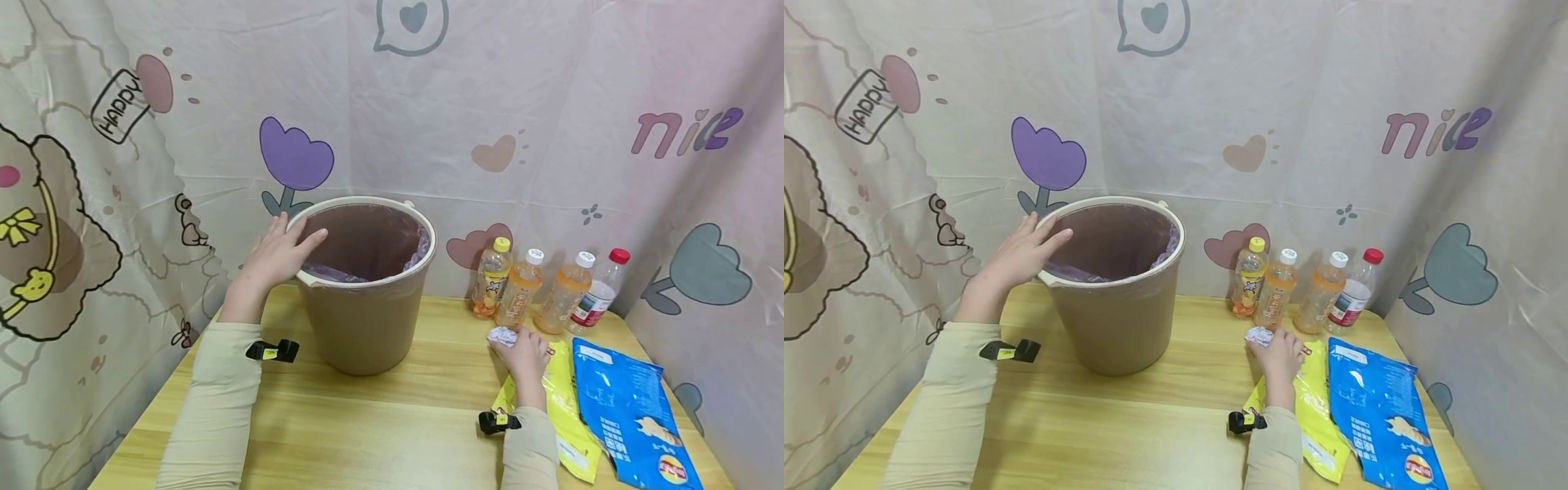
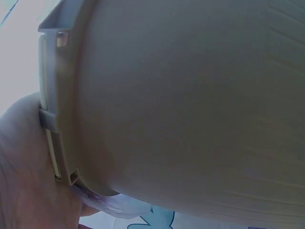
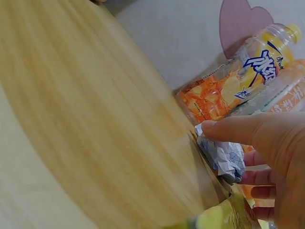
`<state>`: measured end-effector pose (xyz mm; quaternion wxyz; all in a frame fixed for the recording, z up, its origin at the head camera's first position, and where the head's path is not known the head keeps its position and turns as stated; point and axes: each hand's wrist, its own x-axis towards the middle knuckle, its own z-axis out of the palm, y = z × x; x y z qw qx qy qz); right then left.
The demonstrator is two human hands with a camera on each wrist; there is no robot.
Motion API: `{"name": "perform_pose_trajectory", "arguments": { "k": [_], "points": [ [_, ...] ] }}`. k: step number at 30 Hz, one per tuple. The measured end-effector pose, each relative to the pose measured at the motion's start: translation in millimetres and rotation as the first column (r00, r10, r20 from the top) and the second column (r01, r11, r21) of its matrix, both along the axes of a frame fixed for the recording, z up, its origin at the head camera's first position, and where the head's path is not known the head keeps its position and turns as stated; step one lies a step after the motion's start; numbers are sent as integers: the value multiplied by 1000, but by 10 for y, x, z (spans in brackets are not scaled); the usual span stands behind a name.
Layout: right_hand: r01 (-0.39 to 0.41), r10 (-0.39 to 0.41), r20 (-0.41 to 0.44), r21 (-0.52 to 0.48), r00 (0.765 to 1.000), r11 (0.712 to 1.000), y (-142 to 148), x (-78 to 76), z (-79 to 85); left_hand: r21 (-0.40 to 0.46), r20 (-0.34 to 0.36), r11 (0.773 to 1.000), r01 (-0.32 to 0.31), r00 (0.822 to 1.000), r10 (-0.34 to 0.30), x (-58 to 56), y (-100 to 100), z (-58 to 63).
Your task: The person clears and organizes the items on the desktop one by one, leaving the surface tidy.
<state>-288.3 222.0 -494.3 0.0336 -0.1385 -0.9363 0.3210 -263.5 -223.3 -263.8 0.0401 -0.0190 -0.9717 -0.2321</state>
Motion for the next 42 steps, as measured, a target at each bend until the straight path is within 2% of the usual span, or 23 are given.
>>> {"name": "perform_pose_trajectory", "arguments": {
  "k": [20, 29, 34, 42],
  "points": [
    [-104, 100, 48, 90, 994, 991, -33, -34, -19, 0, -3, 1000, -1, 1000, 1, -1, 1, 1],
    [-125, 120, 64, 79, 991, 989, -51, -29, 16, 8, -7, 1000, 2, 1000, -2, -6, -2, -9],
    [-131, 126, 57, 91, 990, 987, -72, -23, 49, -1, -8, 1000, 4, 1000, -4, -10, -8, -13],
    [-130, 131, -7, 89, 991, 988, -88, -8, 132, -7, -5, 1000, 5, 1000, -5, -15, -8, -17]
  ]
}}
